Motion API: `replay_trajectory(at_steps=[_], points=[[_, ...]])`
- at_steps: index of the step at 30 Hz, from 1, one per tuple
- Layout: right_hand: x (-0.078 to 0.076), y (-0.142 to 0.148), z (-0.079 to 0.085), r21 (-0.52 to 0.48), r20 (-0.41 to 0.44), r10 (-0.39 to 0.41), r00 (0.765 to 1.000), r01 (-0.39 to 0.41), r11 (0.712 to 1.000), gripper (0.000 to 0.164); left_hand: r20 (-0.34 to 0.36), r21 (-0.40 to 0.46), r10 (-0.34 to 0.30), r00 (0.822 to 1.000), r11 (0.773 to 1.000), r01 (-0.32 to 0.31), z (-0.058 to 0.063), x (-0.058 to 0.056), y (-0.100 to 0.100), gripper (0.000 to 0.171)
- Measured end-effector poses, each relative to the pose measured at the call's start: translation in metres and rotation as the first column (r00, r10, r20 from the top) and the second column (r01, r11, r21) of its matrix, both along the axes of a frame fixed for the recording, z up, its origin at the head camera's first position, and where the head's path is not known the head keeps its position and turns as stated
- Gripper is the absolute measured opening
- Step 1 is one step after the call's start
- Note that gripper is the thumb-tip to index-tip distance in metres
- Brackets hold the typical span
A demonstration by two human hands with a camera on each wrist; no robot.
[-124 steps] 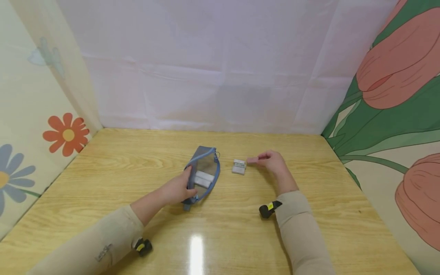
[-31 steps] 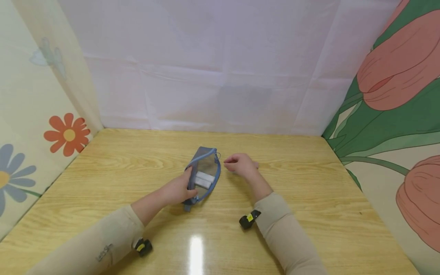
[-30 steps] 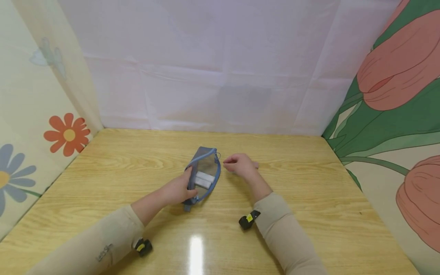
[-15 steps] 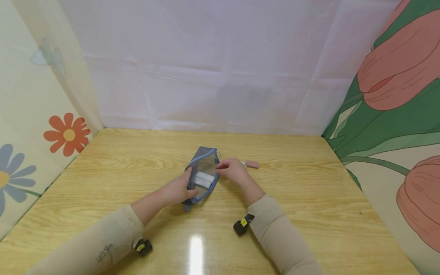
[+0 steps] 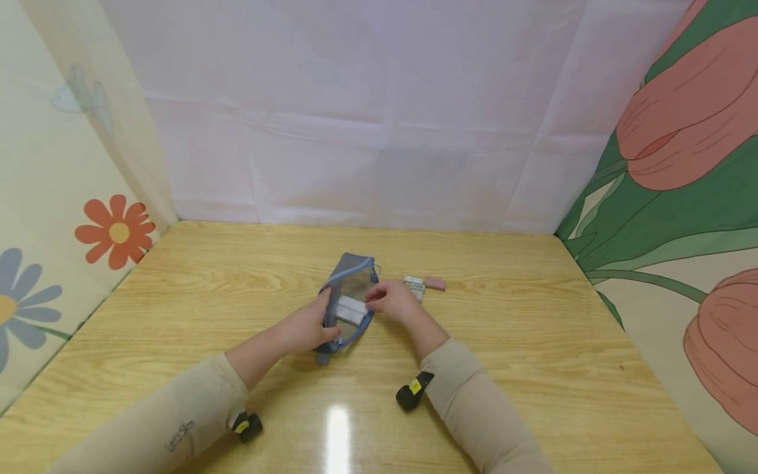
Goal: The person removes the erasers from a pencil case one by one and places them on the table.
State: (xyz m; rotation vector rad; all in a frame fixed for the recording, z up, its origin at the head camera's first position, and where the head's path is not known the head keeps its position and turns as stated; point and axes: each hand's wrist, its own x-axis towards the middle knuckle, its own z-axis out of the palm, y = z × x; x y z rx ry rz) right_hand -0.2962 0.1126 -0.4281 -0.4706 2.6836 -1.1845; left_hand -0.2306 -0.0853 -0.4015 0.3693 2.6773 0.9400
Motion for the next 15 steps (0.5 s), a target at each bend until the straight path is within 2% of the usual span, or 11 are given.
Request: replay_trajectory(at_steps=[9,15], points=[[0.0008,-0.0031,-0.0013,0.02,0.026,-0.019,0.999,0.019,1.0,0.017,0.01,0.013,-0.004,1.0,1.0,0.004,0.0013,0.0006,-0.0005,0.09],[0.0023,-0.002,-0.0015,0.008,0.007,-0.002,1.0,0.002,1.0,0.018,0.044,0.025,-0.006,0.999,1.0,0.005,0.0014,0.0009,-0.001,0.09]])
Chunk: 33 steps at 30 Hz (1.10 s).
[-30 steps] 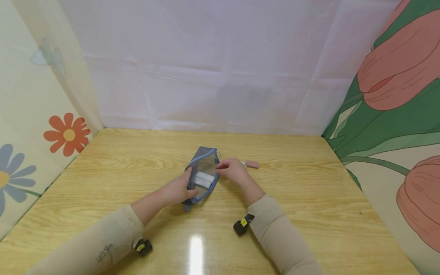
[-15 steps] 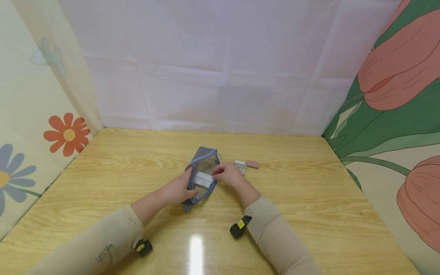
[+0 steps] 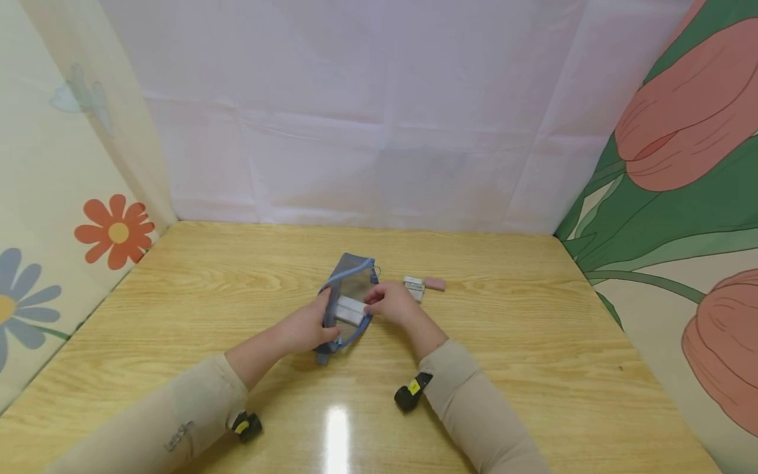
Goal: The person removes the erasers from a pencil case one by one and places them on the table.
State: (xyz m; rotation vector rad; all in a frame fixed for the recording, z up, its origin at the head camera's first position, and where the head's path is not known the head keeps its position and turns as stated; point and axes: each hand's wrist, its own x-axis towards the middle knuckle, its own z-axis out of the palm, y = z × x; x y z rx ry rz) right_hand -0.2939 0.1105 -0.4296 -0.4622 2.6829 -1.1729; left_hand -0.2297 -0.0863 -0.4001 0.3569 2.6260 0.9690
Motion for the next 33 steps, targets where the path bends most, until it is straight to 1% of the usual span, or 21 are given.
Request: replay_trajectory(at_steps=[7,10,17,23,28,33], points=[[0.0004,0.0023,-0.0027,-0.047,0.002,0.023,1.0,-0.023,0.999,0.02,0.002,0.001,0.002,1.0,1.0,-0.002,-0.0008,-0.0006,0.0003,0.09],[0.001,0.0024,-0.0029,-0.051,0.005,0.025,1.0,-0.025,0.998,0.022,0.003,0.004,0.001,1.0,1.0,-0.001,-0.0008,-0.0006,0.0005,0.09],[0.0,0.002,-0.0052,-0.016,0.023,0.007,1.0,-0.007,1.0,0.02,-0.005,0.004,0.001,1.0,1.0,-0.001,0.0003,0.0002,0.0001,0.089],[0.0005,0.0019,-0.0042,-0.017,0.018,-0.019,1.0,0.019,1.0,0.018,-0.014,-0.003,0.002,1.0,1.0,-0.002,0.0016,0.0006,0.0007,0.088],[0.0,0.0014,-0.0053,-0.018,0.002,-0.012,1.0,0.012,1.0,0.02,-0.031,-0.009,-0.003,1.0,1.0,0.002,0.0016,0.0007,0.001,0.087],[-0.0007,0.0008,-0.007,-0.017,-0.009,-0.01,1.0,0.01,1.0,0.02,-0.026,-0.009,0.001,1.0,1.0,-0.001,0.0018,0.0008,0.001,0.088]])
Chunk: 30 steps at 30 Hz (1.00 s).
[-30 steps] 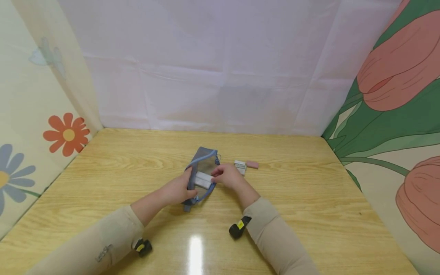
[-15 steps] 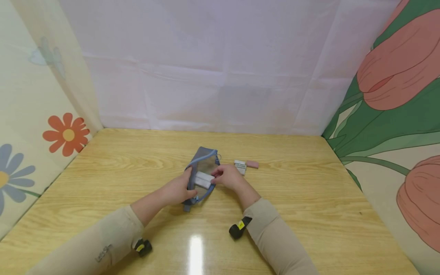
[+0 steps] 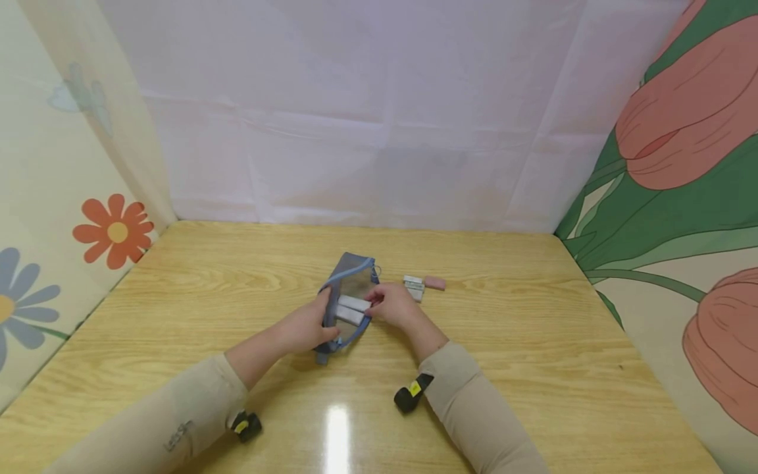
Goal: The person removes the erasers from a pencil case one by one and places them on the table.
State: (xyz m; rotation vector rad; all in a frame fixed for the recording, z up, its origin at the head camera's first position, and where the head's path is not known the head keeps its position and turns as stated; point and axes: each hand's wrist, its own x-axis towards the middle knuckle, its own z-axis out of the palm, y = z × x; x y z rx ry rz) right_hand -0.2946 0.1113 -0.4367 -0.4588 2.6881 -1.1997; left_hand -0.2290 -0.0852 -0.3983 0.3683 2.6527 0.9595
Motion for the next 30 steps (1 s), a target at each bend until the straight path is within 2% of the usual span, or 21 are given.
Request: replay_trajectory(at_steps=[10,14,23,26,30], points=[[0.002,0.001,0.003,-0.037,0.023,-0.023,0.999,0.024,0.999,0.014,0.006,0.005,-0.002,1.0,1.0,0.002,-0.003,-0.002,0.0,0.089],[0.001,0.005,0.005,-0.036,0.028,-0.031,0.999,0.032,0.999,0.015,0.007,-0.004,-0.002,1.0,1.0,0.002,-0.003,-0.002,-0.001,0.089],[-0.003,0.016,0.013,-0.104,0.036,-0.03,0.999,0.033,0.994,0.021,0.0,-0.008,-0.009,1.0,1.0,0.009,-0.004,-0.003,-0.001,0.091],[-0.004,0.022,0.018,-0.076,0.037,-0.036,0.999,0.039,0.996,0.02,0.02,-0.007,-0.012,1.0,1.0,0.012,-0.004,-0.004,-0.001,0.091],[-0.004,0.031,0.027,-0.005,-0.005,-0.045,0.999,0.045,0.999,0.019,0.037,0.002,-0.016,0.999,1.0,0.016,-0.004,-0.003,0.0,0.092]])
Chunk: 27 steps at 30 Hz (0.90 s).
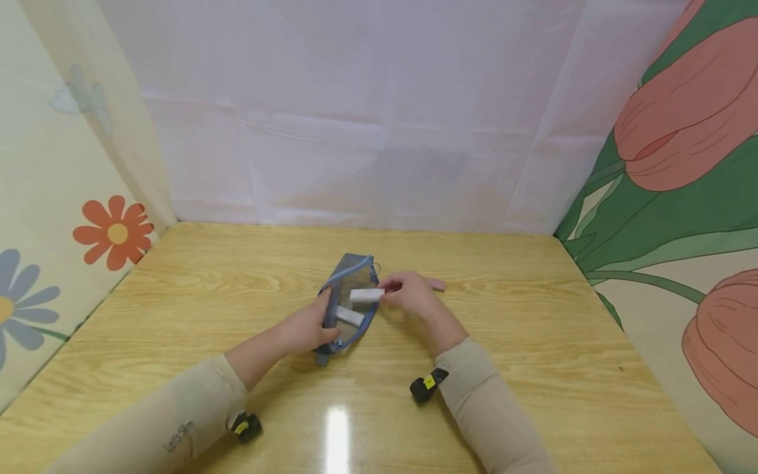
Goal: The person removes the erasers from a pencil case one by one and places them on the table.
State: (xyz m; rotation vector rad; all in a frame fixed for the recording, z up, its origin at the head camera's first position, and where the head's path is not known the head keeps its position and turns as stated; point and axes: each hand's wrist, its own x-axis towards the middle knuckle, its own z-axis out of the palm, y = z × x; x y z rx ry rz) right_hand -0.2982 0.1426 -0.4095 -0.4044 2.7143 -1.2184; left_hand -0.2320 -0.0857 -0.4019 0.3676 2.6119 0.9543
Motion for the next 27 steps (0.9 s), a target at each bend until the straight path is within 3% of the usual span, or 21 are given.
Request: replay_trajectory(at_steps=[12,22,27], points=[[-0.004,0.033,0.017,-0.108,0.0,-0.009,1.0,0.009,0.994,0.024,0.004,-0.01,0.008,1.0,1.0,-0.008,0.001,0.001,0.001,0.092],[-0.004,0.063,0.027,-0.147,0.064,-0.074,0.995,0.083,0.986,0.028,0.001,-0.004,0.008,1.0,1.0,-0.008,0.002,0.001,0.001,0.092],[-0.004,0.077,0.027,-0.147,0.053,-0.104,0.993,0.111,0.983,0.028,0.012,-0.005,0.011,1.0,1.0,-0.011,0.002,0.002,0.0,0.091]])
